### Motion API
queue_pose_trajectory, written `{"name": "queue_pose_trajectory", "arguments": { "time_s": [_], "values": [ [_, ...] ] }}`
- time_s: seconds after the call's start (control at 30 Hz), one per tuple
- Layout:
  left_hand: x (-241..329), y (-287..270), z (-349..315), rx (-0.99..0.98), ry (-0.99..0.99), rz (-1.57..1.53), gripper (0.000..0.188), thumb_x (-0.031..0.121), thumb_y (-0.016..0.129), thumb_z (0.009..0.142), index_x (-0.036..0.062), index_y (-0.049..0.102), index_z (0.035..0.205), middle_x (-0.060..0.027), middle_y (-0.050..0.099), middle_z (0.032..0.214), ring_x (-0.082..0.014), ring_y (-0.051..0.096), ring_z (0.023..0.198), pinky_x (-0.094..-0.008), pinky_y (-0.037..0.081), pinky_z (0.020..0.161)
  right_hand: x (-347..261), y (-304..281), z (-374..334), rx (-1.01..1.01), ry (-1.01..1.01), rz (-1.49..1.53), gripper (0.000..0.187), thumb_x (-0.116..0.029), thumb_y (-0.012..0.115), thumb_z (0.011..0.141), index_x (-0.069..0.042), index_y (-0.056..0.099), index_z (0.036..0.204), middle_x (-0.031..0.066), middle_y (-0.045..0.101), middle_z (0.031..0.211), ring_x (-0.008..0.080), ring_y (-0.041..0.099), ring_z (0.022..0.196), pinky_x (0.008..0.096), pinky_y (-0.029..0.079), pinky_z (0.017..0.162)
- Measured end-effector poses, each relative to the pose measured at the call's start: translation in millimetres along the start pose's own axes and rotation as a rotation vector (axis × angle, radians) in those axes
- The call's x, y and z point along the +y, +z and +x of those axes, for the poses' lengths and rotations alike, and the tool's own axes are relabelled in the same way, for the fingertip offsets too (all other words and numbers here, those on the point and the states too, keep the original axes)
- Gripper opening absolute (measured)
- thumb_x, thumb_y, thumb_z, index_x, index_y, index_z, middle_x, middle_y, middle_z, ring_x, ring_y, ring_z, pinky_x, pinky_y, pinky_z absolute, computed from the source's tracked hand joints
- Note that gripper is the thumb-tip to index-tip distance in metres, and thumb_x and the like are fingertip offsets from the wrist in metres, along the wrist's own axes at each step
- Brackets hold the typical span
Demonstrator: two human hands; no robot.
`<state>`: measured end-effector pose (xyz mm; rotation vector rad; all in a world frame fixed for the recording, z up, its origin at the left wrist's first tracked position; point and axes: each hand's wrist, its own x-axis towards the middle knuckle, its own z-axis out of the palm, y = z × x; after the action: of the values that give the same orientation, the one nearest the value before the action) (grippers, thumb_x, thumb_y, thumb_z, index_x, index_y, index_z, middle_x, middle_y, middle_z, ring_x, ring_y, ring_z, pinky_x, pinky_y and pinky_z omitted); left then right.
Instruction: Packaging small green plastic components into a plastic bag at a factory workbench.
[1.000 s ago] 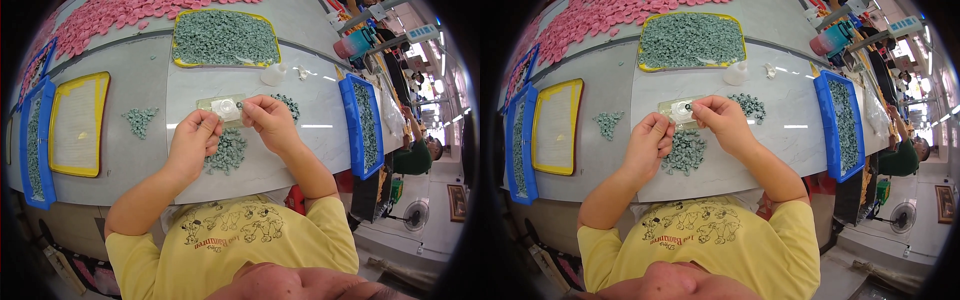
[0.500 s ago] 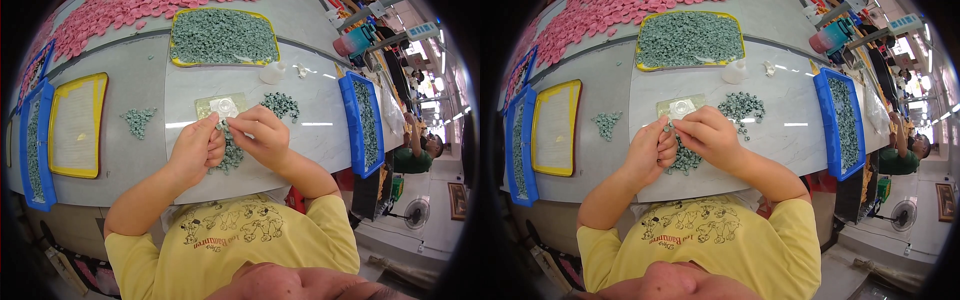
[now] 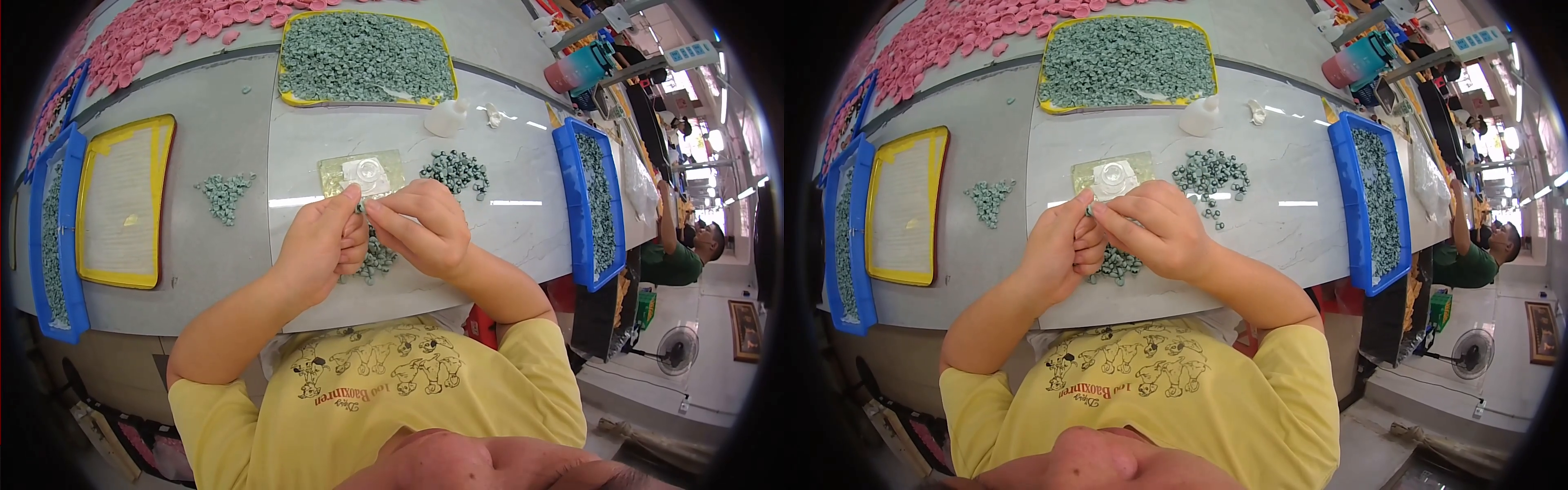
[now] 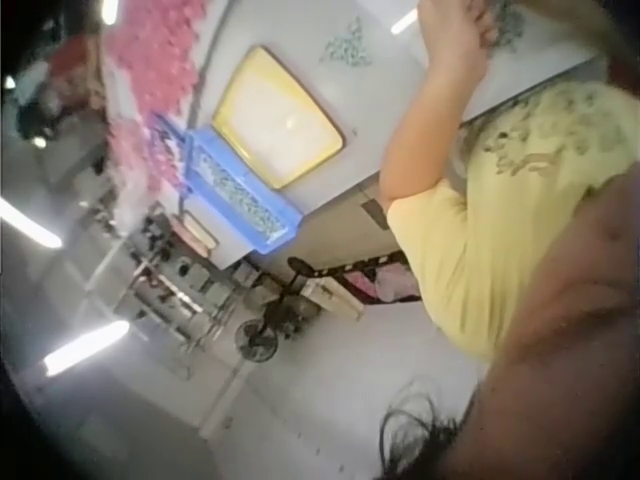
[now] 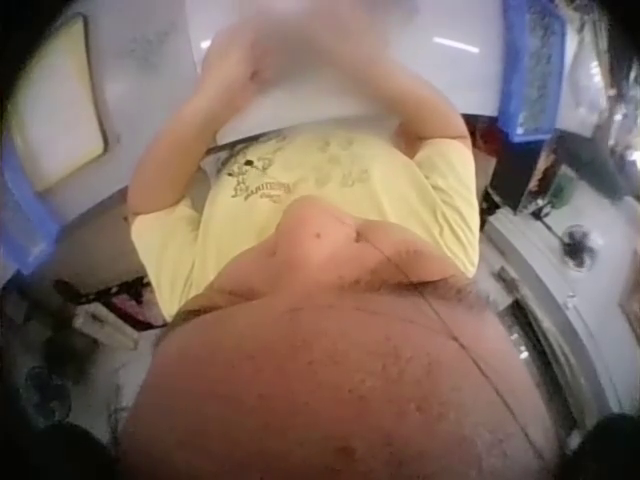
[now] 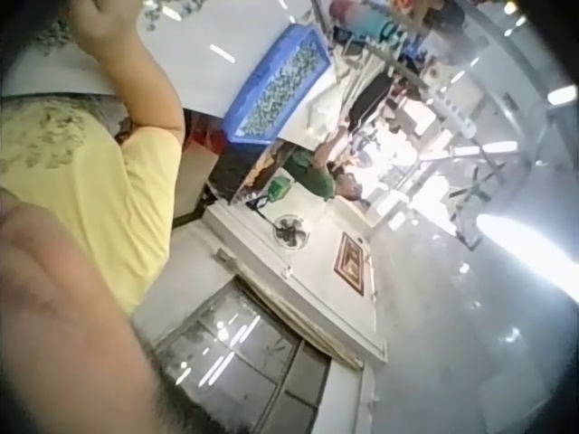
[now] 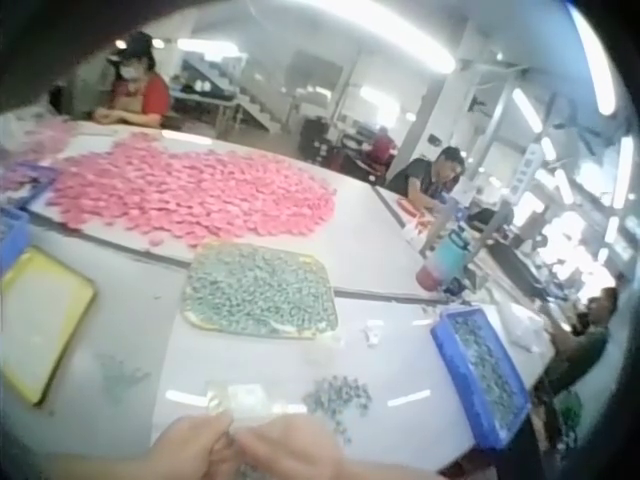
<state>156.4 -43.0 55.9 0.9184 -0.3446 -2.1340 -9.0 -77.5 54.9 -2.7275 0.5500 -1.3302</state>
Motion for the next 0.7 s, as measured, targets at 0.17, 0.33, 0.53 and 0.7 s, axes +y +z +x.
{"name": "queue_pose_trajectory", "arguments": {
  "time_s": [0.17,0.33,0.53,0.7],
  "values": [
    [-2,-2,0,-0.004,0.020,-0.010,0.041,0.035,0.044,0.093,0.0124,0.032,0.061,0.0041,0.029,0.053,-0.0064,0.023,0.043,-0.0232,0.018,0.039,-2,2,0,-0.017,-0.011,-0.024,0.033,0.002,0.071,0.058,0.003,0.063,0.090,0.0090,0.060,0.083,0.0205,0.055,0.065,0.0295,0.042,0.054],
    [-8,8,-6,0.099,0.168,0.049,0.038,0.032,0.043,0.094,0.0125,0.033,0.063,0.0045,0.029,0.052,-0.0052,0.024,0.043,-0.0212,0.019,0.039,-3,11,-2,0.026,-0.044,-0.003,0.031,0.003,0.071,0.059,0.005,0.063,0.088,0.0096,0.060,0.083,0.0207,0.055,0.065,0.0295,0.044,0.054],
    [-2,0,-8,0.083,0.306,0.219,0.035,0.031,0.043,0.095,0.0084,0.040,0.068,0.0048,0.034,0.056,-0.0042,0.027,0.047,-0.0202,0.024,0.042,-2,11,2,0.025,0.093,0.190,0.025,0.003,0.069,0.065,0.001,0.064,0.089,0.0104,0.061,0.084,0.0202,0.056,0.067,0.0293,0.046,0.056],
    [4,-8,-7,0.070,0.282,0.322,0.038,0.032,0.043,0.094,0.0056,0.044,0.067,0.0047,0.037,0.056,-0.0041,0.031,0.050,-0.0208,0.028,0.044,18,-13,11,-0.140,0.461,0.204,0.019,0.002,0.063,0.073,-0.002,0.065,0.091,0.0086,0.062,0.082,0.0193,0.058,0.068,0.0273,0.046,0.059]
  ]
}}
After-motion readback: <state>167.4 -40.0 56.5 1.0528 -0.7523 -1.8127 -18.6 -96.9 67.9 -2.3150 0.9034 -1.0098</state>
